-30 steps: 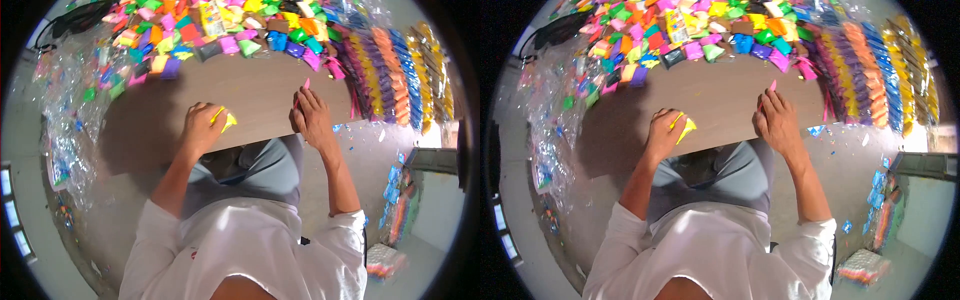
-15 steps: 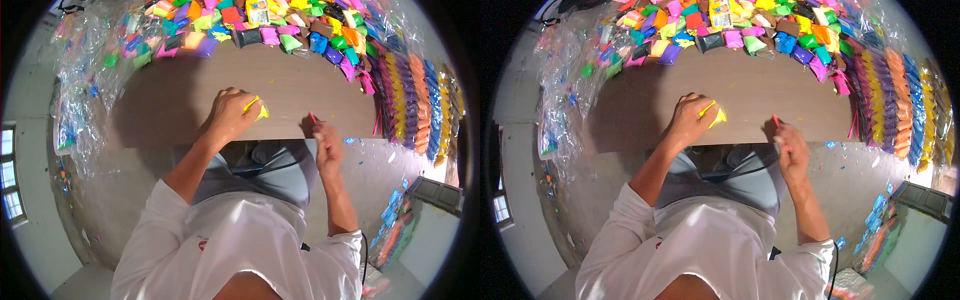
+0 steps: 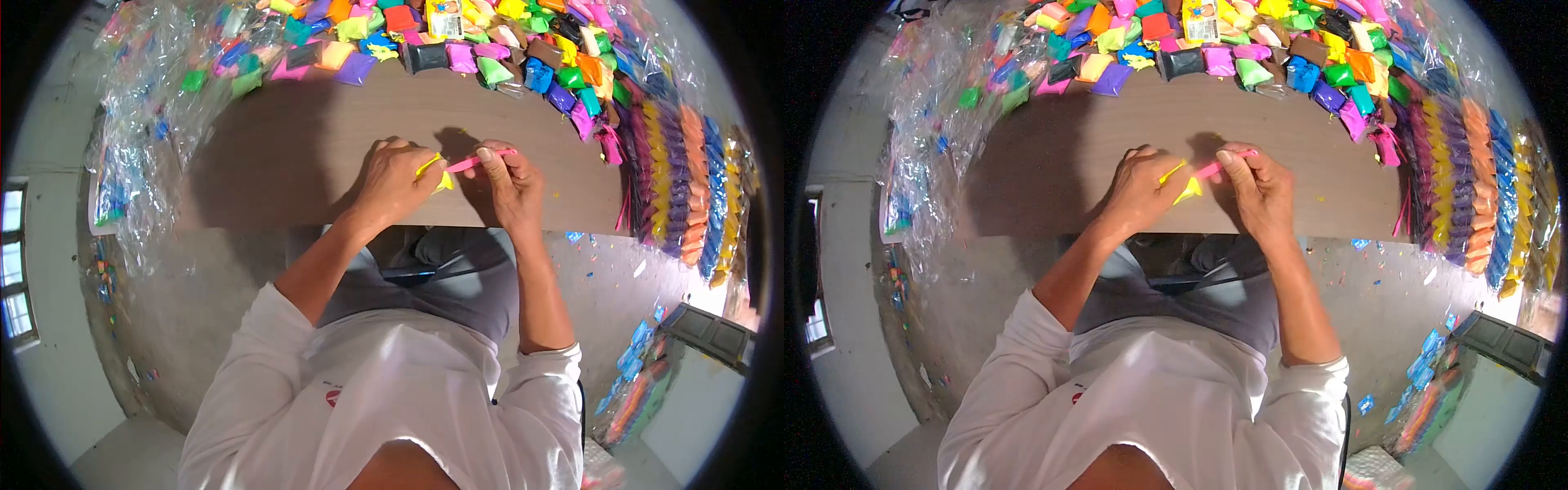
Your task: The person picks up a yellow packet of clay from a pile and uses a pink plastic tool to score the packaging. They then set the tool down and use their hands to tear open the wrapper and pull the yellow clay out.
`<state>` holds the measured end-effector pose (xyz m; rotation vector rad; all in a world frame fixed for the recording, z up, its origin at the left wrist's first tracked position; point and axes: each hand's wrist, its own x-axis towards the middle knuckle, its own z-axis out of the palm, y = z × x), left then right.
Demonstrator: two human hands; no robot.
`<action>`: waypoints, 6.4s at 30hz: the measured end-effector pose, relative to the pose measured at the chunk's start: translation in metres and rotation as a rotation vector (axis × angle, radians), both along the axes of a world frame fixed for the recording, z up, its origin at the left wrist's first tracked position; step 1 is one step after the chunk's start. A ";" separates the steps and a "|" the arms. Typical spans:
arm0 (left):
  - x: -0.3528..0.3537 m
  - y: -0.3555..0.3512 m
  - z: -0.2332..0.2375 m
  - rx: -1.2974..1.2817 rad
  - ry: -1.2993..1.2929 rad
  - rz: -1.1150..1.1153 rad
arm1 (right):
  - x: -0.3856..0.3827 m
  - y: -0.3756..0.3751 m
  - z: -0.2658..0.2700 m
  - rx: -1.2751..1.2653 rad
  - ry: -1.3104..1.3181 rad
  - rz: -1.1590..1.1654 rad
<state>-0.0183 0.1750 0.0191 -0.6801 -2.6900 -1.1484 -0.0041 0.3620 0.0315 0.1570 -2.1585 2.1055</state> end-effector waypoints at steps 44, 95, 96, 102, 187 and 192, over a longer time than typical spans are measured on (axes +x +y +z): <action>-0.001 0.009 0.001 -0.125 0.028 0.040 | -0.010 0.020 -0.003 0.307 -0.056 0.344; 0.002 0.008 0.005 -0.080 0.027 0.028 | -0.019 0.026 -0.004 0.155 -0.229 0.426; 0.002 0.008 0.005 -0.079 0.028 0.027 | -0.019 0.027 0.000 0.172 -0.232 0.483; 0.001 0.009 0.001 -0.057 0.054 0.042 | -0.030 0.029 -0.003 0.096 -0.327 0.430; -0.007 0.004 0.001 0.073 0.020 0.044 | -0.011 0.157 -0.001 0.249 -0.146 -0.578; -0.004 0.008 0.002 0.011 0.050 0.067 | 0.026 0.060 0.022 0.043 -0.038 -0.165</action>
